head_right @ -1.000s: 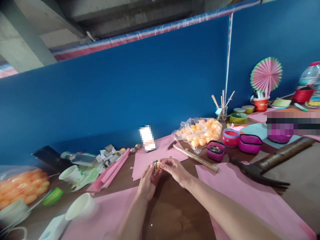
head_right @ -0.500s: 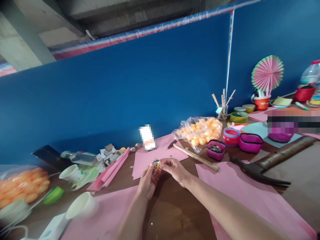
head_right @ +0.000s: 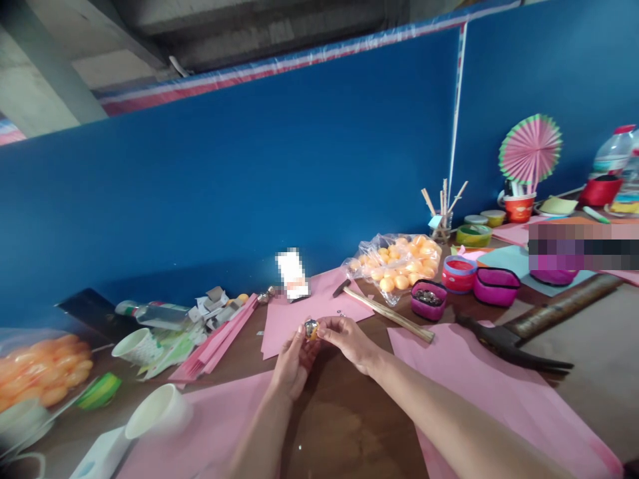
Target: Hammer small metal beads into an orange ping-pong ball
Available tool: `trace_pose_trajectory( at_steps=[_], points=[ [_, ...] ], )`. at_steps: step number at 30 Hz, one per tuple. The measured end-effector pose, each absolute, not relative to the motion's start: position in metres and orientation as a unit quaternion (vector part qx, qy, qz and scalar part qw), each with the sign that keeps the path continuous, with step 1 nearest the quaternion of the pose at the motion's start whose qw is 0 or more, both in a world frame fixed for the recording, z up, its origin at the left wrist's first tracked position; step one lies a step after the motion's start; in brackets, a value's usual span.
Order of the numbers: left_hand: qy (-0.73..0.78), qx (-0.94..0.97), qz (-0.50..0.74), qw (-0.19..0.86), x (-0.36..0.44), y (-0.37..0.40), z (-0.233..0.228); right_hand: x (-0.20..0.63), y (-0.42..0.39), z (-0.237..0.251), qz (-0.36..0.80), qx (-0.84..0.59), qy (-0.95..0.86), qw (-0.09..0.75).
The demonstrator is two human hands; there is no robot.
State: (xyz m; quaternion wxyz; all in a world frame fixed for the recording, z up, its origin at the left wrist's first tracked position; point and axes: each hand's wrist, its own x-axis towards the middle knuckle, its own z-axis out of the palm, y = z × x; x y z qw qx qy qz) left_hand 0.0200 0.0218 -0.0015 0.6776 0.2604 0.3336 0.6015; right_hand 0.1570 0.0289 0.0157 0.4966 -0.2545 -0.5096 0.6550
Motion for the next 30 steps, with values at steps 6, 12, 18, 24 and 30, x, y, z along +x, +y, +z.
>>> trace_pose_trajectory(
  at_steps=[6,12,18,24,30],
  points=[
    [0.340,0.254,0.597,0.680,0.021,0.020,0.003,0.157,0.030,0.014,0.657,-0.253,-0.517,0.487],
    [0.345,0.256,0.598,0.677,0.022,0.020,0.004,0.157,0.030,0.011,0.668,-0.253,-0.507,0.482],
    [0.333,0.265,0.601,0.676,0.021,0.022,-0.001,0.158,0.031,0.010,0.670,-0.244,-0.506,0.485],
    [0.324,0.275,0.600,0.678,0.022,0.020,0.002,0.159,0.028,0.015,0.659,-0.266,-0.512,0.483],
    [0.338,0.264,0.597,0.678,0.022,0.020,0.002,0.160,0.026,0.021,0.660,-0.252,-0.526,0.474]
  ],
)
